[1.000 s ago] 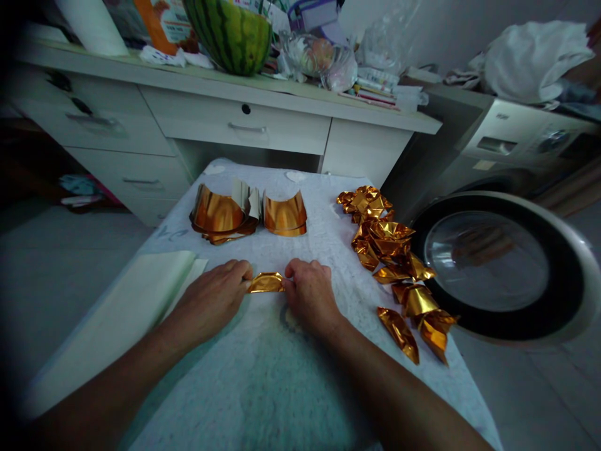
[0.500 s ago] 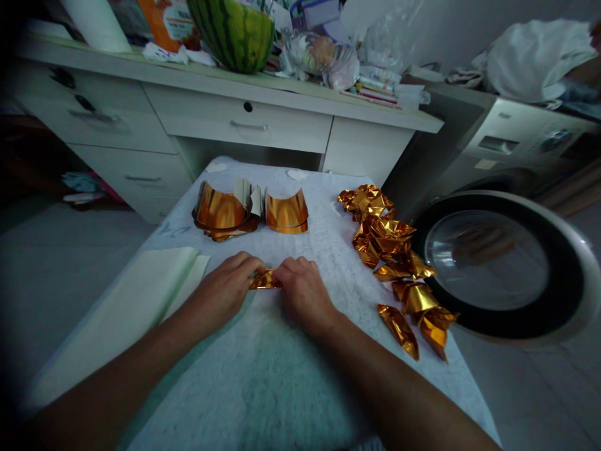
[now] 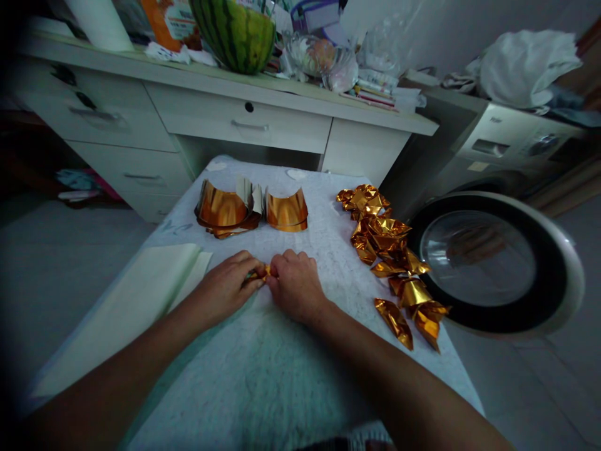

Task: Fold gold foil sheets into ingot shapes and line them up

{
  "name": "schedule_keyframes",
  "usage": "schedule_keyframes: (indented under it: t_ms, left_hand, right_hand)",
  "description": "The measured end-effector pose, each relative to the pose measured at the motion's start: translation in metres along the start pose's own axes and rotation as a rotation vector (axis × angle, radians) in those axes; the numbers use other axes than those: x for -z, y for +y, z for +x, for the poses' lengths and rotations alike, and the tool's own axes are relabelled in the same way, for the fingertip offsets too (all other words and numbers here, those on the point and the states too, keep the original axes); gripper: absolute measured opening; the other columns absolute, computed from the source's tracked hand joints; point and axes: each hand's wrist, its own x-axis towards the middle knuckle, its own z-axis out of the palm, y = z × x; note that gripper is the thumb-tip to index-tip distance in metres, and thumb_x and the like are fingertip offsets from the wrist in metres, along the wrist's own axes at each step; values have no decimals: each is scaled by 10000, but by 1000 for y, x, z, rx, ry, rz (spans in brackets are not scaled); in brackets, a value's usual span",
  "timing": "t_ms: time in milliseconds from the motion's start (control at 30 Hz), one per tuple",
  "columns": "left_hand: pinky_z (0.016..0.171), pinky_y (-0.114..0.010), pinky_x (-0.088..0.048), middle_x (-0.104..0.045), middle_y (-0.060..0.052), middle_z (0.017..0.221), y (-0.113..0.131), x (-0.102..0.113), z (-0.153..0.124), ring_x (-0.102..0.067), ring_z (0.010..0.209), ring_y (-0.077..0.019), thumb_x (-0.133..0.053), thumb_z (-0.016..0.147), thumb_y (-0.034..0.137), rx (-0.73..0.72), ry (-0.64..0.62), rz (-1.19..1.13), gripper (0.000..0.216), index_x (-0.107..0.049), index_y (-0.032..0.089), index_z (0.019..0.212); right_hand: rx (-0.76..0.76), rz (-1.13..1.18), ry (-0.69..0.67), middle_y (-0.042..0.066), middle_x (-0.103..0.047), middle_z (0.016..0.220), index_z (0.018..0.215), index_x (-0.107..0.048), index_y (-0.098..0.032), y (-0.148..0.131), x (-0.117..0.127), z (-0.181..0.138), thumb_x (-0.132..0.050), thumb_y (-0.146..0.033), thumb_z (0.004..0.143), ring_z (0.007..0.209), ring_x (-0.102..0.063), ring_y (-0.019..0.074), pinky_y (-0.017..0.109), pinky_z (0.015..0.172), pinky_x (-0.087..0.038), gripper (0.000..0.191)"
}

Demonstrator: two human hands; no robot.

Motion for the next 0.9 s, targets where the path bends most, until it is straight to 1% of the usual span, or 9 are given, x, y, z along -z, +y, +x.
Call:
schedule_keyframes:
  t_ms: [167,267,333,433,500,567,667,767,900]
  left_hand:
    - [836,-302,-460,-596,-34,902,-6,3,2,-592,917,-185,-481,847,84,-5,-34,-46,202,-645,197,885]
    - [837,-299,-460,-612,-32,896,-8,6,4,-596,913,-183,-455,850,81,-6,-58,-65,233,-651,204,878]
    - [832,-303,-463,-614,-33,899,-9,7,4,-595,902,-185,-453,862,101,0,-63,-71,225,-652,205,882]
    - [840,-308,-460,-618,-37,925,-9,8,3,-590,917,-188,-460,861,100,-3,-60,-82,226,-648,203,932]
    - [851,-309,-456,-620,-39,947,-9,7,2,-585,934,-188,-452,870,99,-18,-51,-94,244,-646,203,976]
    - [852,-311,-454,-618,-41,949,-8,7,2,-584,935,-188,-441,884,105,-24,-52,-91,259,-651,204,1000]
    - [855,-309,-452,-618,-44,938,-8,6,2,-590,933,-190,-439,886,104,-16,-62,-75,284,-666,208,1021]
    - [856,-305,-451,-622,-46,936,-9,5,2,-596,934,-191,-438,878,92,-11,-64,-56,308,-679,211,1028]
    - [845,-309,-453,-623,-46,936,-10,3,1,-598,914,-193,-431,878,95,-9,-50,-36,323,-682,217,1041]
  right_hand:
    - [-18,-23,21,45,-593,955,894,-591,-209,-2,-3,-1,-576,-266,903,878,-500,211,333,737,-300,60]
    - [-19,-55,38,52,-596,961,902,-590,-210,-3,-4,-2,-556,-251,907,883,-498,220,342,738,-301,53]
    - [-20,-67,45,61,-599,970,898,-590,-208,-5,-5,-2,-555,-309,918,890,-499,227,349,744,-305,109]
    - [-33,-78,51,74,-601,975,884,-590,-203,-8,-6,-1,-594,-456,893,910,-502,246,362,757,-310,253]
    - [-46,-85,58,78,-603,976,885,-590,-201,-10,-6,-1,-615,-489,874,920,-503,254,367,762,-308,289]
    - [-57,-79,63,77,-603,969,879,-589,-201,-11,-6,-1,-618,-470,876,919,-505,252,366,762,-306,270]
    - [-63,-41,49,64,-598,956,872,-587,-204,-8,-4,0,-618,-393,884,912,-509,235,353,758,-302,191]
    - [-61,15,23,49,-587,954,887,-591,-209,-2,-2,-1,-628,-327,877,916,-512,219,337,764,-303,124]
    - [-74,49,15,38,-574,948,895,-607,-216,11,2,-2,-632,-303,877,922,-506,211,328,776,-301,92]
